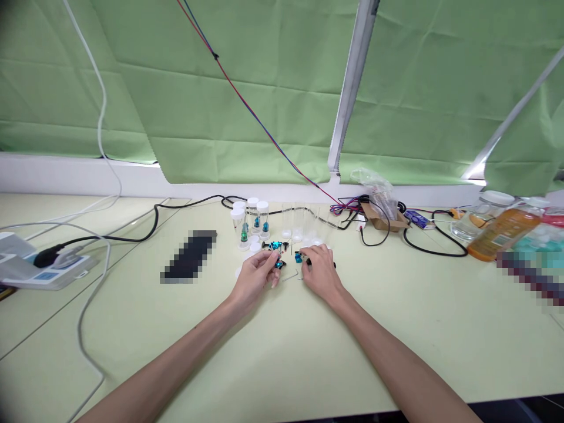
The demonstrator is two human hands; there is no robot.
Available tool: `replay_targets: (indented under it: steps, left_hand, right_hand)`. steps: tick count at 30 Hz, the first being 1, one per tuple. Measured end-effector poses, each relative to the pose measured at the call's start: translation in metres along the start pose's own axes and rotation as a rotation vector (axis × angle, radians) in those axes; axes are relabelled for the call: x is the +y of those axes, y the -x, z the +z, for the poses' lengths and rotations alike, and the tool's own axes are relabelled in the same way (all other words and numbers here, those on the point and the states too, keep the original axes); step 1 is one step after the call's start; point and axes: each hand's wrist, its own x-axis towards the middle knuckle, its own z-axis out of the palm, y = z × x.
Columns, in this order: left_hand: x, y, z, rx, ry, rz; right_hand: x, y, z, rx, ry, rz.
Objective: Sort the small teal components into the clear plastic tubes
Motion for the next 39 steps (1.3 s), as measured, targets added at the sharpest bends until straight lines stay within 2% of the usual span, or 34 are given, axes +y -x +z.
replay_targets:
  steps: [13,19,24,30,39]
  left_hand:
    - [-0.002,0.000,-0.001,-0.008,0.022,0.001]
    - [0.000,0.000,-0.001,-0.021,0.039,-0.017]
    - [0.000,0.001,-0.001,-0.011,0.044,-0.013]
    - [0.001,0.001,0.000,-0.002,0.061,-0.008]
    - [0.000,0.001,-0.001,-0.015,0.044,-0.016]
  right_hand:
    - [0.000,0.001,0.000,0.012,-0.003,0.001]
    - [-0.006,0.000,-0.004,0.016,-0.077,-0.089]
    - [-0.016,0.003,-0.011,-0.097,-0.138,-0.197]
    - [-0.018,0.006,-0.016,-0.241,-0.123,-0.220]
    - [-0.017,0.005,-0.014,-0.291,-0.120,-0.197]
